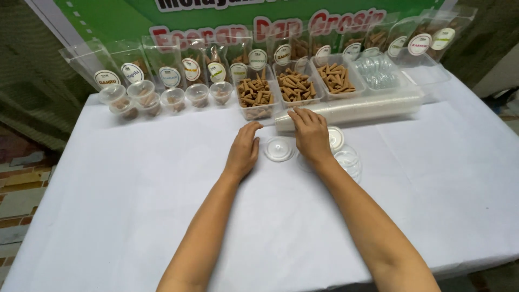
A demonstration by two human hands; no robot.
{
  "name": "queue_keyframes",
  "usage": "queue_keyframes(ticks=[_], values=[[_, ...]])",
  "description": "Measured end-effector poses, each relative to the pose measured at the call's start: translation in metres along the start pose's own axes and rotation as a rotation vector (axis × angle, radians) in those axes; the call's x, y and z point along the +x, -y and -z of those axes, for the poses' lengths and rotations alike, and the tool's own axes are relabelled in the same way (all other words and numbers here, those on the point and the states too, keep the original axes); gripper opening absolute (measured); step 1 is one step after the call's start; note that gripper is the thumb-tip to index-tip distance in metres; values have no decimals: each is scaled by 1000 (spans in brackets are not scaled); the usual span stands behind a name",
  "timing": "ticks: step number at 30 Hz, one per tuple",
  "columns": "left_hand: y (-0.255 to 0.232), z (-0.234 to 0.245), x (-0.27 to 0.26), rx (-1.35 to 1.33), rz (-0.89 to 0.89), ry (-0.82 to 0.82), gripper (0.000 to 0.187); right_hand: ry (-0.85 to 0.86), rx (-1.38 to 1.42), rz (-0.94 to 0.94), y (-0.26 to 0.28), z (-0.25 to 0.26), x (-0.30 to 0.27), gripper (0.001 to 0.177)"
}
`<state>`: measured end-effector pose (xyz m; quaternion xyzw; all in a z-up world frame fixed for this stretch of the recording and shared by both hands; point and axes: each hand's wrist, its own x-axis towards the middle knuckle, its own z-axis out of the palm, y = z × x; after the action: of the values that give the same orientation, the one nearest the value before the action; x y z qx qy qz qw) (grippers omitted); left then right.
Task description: The person is manually packing incense sticks into small plastic containers from a larger tray and then closing them with lids.
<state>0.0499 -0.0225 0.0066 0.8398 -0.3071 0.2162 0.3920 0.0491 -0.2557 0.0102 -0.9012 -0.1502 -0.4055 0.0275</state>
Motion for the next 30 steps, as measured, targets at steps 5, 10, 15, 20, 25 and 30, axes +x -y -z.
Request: queue_keyframes(ticks=[5, 10, 15, 20, 25, 30], values=[[-11, -35, 23, -64, 0, 10, 46, 126, 33, -74, -5, 0, 0, 42], [-6, -56, 43, -107, 12, 21, 49, 164, 24, -109, -4, 9, 5, 43], [-4, -59, 52, -242, 25, 116, 63, 213, 42, -148, 0, 19, 9, 43], [1, -56, 51, -254, 107, 130, 66, 186, -5, -114, -1, 12, 8, 44], [4, -40, 44, -226, 114, 116, 71, 164, -33, -99, -2, 9, 5, 44], [6, -9, 31, -201, 194, 129, 66, 170, -38, -99, -2, 7, 5, 46]])
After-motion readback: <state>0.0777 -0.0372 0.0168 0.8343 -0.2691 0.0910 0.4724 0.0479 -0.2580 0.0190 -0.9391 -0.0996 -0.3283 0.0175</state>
